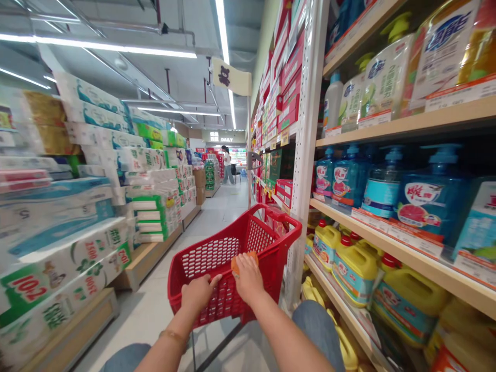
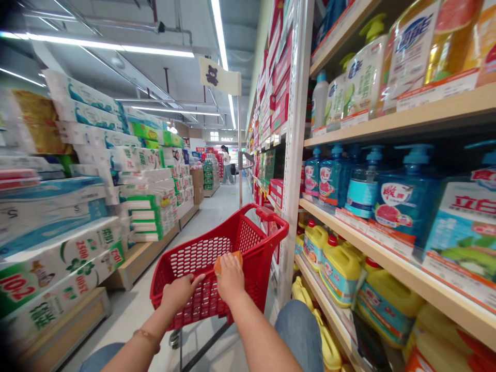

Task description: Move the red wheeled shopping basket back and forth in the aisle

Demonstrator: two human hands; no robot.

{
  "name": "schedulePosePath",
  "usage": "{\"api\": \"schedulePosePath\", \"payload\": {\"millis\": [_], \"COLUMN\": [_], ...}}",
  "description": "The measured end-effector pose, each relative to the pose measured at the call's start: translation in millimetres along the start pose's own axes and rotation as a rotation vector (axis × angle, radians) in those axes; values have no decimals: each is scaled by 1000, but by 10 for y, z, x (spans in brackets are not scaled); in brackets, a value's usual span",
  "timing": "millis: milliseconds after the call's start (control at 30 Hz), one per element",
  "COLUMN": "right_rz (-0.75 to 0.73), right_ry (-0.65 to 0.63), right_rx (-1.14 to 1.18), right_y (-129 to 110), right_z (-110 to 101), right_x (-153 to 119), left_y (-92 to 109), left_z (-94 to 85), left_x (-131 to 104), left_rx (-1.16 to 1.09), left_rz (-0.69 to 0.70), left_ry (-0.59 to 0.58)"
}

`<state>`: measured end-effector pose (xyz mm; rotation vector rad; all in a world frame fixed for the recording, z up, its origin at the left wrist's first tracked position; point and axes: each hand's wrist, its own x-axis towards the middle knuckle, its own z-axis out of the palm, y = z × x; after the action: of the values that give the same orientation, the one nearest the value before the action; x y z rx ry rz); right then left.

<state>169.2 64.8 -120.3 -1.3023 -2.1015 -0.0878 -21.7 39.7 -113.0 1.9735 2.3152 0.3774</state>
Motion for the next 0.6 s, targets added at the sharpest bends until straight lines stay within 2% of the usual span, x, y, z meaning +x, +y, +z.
{"api": "schedulePosePath", "payload": {"millis": [100, 233, 300, 367, 500, 600], "right_rz": [-56, 66, 126, 112, -59, -41], "right_ry": [-26, 30, 50, 30, -53, -47], "right_rx": [33, 32, 29, 41, 89, 78], "right_y": [9, 133, 104, -11, -267, -259], "right_z": [6, -3, 53, 137, 245, 228], "right_x": [11, 99, 109, 76, -14, 13], "left_y": [-28, -280, -351, -339, -223, -243], "left_z": [13, 55, 86, 109, 110, 97], "left_x": [-24, -83, -118, -143, -157, -157], "left_rx": [2, 16, 41, 69, 82, -2], "left_rz": [53, 40, 38, 33, 17, 114], "left_ry": [-24, -5, 33, 51, 24, -22]}}
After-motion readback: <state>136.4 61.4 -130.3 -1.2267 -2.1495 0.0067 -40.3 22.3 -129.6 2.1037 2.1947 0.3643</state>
